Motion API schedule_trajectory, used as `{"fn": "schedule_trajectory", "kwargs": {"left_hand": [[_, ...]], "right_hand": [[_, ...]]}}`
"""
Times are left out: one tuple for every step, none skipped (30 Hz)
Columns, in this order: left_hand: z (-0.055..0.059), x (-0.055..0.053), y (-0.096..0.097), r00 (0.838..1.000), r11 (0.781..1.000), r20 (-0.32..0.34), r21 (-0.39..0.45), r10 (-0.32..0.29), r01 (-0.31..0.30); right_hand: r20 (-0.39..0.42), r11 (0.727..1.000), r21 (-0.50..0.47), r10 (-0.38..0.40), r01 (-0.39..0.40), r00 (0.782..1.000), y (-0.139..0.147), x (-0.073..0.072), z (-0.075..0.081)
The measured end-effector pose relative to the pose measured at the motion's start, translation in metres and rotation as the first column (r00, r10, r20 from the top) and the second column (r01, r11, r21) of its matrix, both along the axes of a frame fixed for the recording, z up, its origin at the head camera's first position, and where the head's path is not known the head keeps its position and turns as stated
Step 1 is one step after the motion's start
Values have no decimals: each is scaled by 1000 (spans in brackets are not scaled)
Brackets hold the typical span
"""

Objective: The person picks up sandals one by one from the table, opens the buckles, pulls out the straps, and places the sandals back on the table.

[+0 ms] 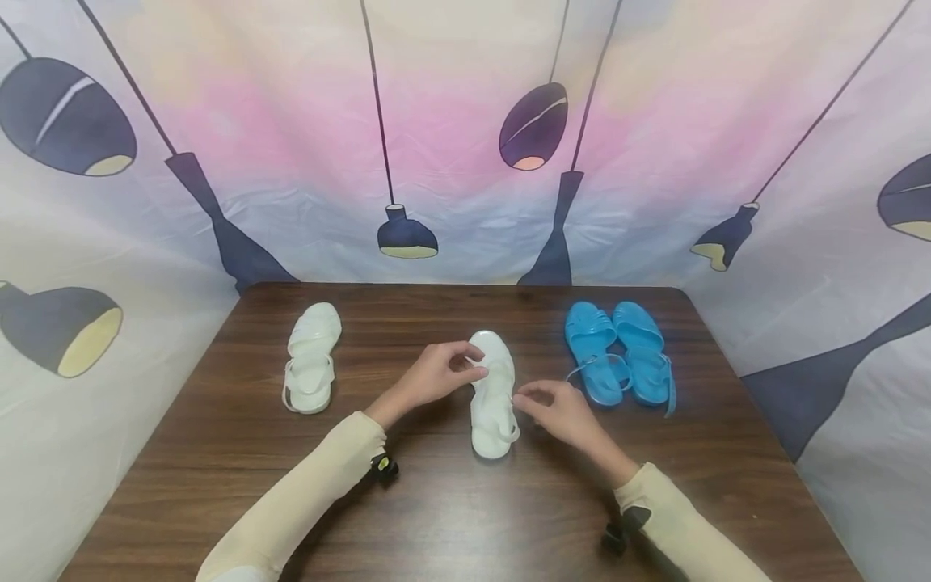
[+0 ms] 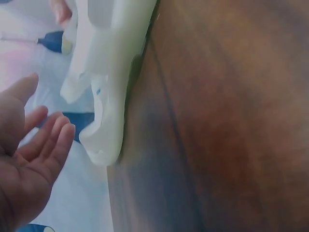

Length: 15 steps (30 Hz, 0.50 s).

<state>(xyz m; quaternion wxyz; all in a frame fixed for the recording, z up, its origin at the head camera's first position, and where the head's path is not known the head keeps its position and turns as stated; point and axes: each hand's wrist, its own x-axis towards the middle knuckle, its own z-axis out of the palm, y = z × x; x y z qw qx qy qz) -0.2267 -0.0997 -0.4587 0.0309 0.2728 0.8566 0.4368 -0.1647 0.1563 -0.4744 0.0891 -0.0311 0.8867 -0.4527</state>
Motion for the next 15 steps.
{"fn": "schedule_trajectory", "kwargs": {"left_hand": [[0, 4, -1, 1000, 1000, 7, -10, 10, -10], [-1, 9, -2, 1000, 1000, 16, -15, 19, -19], [-1, 13, -3, 999, 999, 25, -20, 30, -29], [-2, 17, -3, 999, 999, 36, -21, 39, -38], [-3, 21, -4, 998, 999, 48, -18, 47, -46], [-4, 25, -4, 996, 998, 64, -18, 56, -55], [-5, 29, -5, 995, 998, 81, -14, 60, -60], [-5, 33, -5, 992, 998, 104, -12, 64, -63], [-7, 36, -6, 989, 998, 131, -11, 67, -66], [-7, 39, -6, 986, 998, 156, -7, 65, -65], [-8, 42, -7, 981, 998, 181, -7, 63, -63], [-9, 44, -7, 978, 998, 201, -9, 61, -60], [-10, 46, -7, 974, 999, 220, -4, 54, -55], [-11, 47, -7, 970, 999, 237, 2, 47, -49], [-12, 48, -7, 967, 999, 252, 4, 44, -46]], "right_hand": [[-1, 1000, 1, 4, -4, 1000, 0, 0, -1], [-2, 1000, 1, 9, -9, 1000, 0, -1, -2], [-3, 1000, 2, 14, -14, 1000, 0, -1, -2], [-2, 1000, 1, 23, -23, 1000, 0, -1, -3], [3, 1000, -2, 30, -30, 1000, -1, -1, -4], [14, 999, -9, 37, -37, 999, -1, -1, -4], [23, 999, -14, 44, -44, 999, -2, 0, -5], [32, 999, -22, 50, -49, 998, -2, 0, -5], [40, 998, -29, 55, -54, 998, -3, 1, -6], [47, 998, -36, 62, -60, 997, -3, 1, -7], [54, 997, -43, 66, -64, 996, -4, 1, -7], [62, 996, -49, 71, -68, 996, -4, 1, -8], [66, 996, -51, 77, -74, 995, -5, 1, -9], [68, 995, -56, 84, -80, 994, -5, 1, -10], [73, 994, -59, 91, -87, 993, -6, 1, -12]]}}
